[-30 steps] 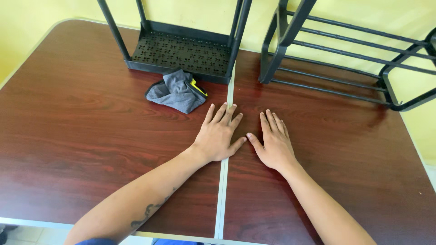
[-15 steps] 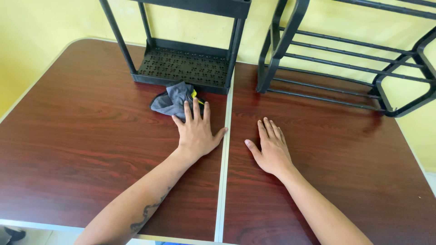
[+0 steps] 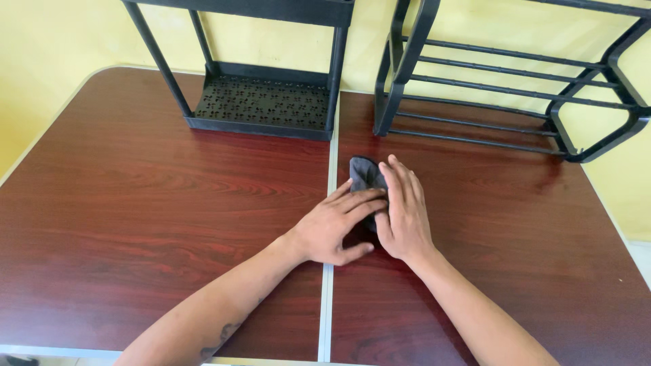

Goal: The person disassembles a black plastic two-tier stand on a wooden table. They remove the vertical support rods from the trays, separate the trays, and then wipe the metal frame with a cloth. The person folds the cloth and places it on the table.

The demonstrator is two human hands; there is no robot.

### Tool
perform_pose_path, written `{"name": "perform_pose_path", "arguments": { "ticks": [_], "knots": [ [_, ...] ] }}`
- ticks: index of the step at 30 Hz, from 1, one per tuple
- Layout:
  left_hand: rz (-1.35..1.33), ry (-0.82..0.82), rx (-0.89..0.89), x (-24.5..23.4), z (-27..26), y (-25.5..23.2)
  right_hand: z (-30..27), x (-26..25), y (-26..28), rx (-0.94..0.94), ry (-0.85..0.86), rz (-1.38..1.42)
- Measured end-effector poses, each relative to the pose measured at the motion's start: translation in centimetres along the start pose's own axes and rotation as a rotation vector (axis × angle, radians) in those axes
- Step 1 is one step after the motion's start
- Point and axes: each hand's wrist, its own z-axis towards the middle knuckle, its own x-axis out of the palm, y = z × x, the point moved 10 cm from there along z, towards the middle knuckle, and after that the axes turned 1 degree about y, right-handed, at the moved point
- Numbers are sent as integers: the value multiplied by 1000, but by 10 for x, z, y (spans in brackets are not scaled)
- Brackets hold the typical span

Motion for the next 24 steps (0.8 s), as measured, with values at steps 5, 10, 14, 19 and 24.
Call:
{"name": "perform_pose_path", "arguments": {
  "ticks": [5, 10, 14, 19, 24],
  "knots": [
    [110, -117, -178, -12, -9, 31, -2, 39, 2, 3, 343, -134],
    [169, -71, -296, -5, -15, 51, -6, 46, -24, 74, 386, -211],
    [189, -46, -320, 0, -16, 55, -8, 40, -66, 205, 374, -313],
    [204, -12, -344, 4, -16, 59, -8, 31, -104, 332, 314, -383],
    [240, -28, -373, -6, -15, 70, 6, 26, -88, 305, 217, -448]
  ]
}}
